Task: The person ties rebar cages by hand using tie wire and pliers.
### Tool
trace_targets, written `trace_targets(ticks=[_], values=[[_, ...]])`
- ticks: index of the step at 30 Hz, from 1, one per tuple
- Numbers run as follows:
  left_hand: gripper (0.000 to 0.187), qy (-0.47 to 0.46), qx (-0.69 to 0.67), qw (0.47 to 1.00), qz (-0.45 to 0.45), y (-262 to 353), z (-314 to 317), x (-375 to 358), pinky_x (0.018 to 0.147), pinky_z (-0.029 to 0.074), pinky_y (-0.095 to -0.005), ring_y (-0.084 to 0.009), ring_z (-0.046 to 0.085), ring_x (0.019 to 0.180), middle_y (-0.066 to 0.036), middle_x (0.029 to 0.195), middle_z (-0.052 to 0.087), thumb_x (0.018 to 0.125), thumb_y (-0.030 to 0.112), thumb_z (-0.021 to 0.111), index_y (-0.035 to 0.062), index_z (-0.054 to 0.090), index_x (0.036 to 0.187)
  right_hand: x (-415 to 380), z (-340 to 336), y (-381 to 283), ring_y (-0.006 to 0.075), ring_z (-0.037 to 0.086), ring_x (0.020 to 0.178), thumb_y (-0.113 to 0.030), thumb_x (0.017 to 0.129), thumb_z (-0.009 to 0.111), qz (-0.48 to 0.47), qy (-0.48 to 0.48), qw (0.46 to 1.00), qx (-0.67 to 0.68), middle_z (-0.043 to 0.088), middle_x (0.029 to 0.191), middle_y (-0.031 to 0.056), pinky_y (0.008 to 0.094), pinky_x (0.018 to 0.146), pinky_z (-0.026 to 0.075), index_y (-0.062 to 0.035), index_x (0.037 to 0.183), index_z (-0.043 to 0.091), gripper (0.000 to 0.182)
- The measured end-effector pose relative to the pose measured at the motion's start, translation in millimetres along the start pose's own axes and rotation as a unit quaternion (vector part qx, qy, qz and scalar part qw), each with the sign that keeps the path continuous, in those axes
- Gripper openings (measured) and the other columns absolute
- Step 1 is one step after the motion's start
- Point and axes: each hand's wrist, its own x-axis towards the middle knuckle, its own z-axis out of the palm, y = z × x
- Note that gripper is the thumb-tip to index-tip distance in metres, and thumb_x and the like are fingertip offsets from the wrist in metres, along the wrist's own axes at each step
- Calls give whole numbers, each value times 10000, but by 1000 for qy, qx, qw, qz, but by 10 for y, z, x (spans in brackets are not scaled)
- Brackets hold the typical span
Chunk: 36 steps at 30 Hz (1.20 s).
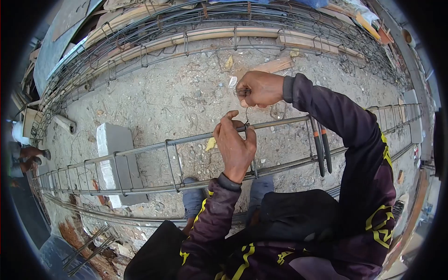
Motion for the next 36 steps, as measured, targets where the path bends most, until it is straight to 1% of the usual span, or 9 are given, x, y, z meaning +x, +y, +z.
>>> trace_targets(ticks=[3,5,10,14,18,22,25,28,36], values=[[524,19,81,995,51,92,3,-15,1003,336,-453,-296,595,967,-98,849,652,785,119,743,-22,495,1224,-642,119,327,368,651,909,-276,830,760,-196,377,886,-183,612,1113,223,459,727,536,-95,1442,463,704],[515,82,202,970,111,198,-78,-31,1005,347,-462,-307,598,957,-96,862,649,786,129,759,-15,508,1211,-1302,226,308,423,601,1088,-343,811,788,-35,421,893,-158,479,1300,256,466,832,542,-183,1586,191,991],[383,-60,93,986,-127,262,-249,-163,783,495,-395,-298,657,731,-99,763,683,843,254,747,-35,627,1063,-2063,1271,838,455,632,991,-464,688,871,249,308,909,-129,516,1144,246,494,827,542,-121,1576,198,1167],[407,-101,-13,975,-195,81,-50,-242,604,511,-385,-265,670,615,-114,659,679,887,336,701,-57,668,987,-2043,1429,998,436,646,891,-293,729,842,191,357,914,-11,620,997,249,472,797,540,-36,1526,309,992],[257,-87,-481,761,-426,102,54,-234,621,546,-304,-166,683,710,-92,853,699,988,267,611,20,620,1061,-2262,1002,1052,200,655,822,-100,804,729,234,264,863,362,666,911,100,356,756,530,4,1427,465,685],[200,43,-567,673,-474,195,134,-273,564,519,-248,-128,646,670,-72,945,668,998,222,601,35,591,1071,-2370,553,773,73,529,776,-120,879,708,144,219,946,188,590,848,-22,256,688,447,-18,1284,609,430],[213,97,-532,733,-413,228,201,-336,489,454,-225,-98,615,636,-70,946,677,983,197,623,15,601,1092,-2086,278,675,184,625,689,-152,893,704,136,134,981,-31,661,780,46,341,654,487,-107,1242,663,354],[233,82,-524,743,-408,230,184,-363,442,394,-213,-74,584,603,-64,921,687,970,170,637,-3,613,1124,-1716,37,388,349,669,770,-145,880,681,40,146,925,-347,683,801,160,448,675,519,-229,1250,674,380],[222,67,-533,745,-394,163,238,-367,434,359,-195,-44,505,536,-58,791,673,965,138,638,-30,628,1110,-929,-247,188,324,692,905,47,729,665,-61,128,796,-588,518,1331,115,405,715,607,-341,1457,471,847]])
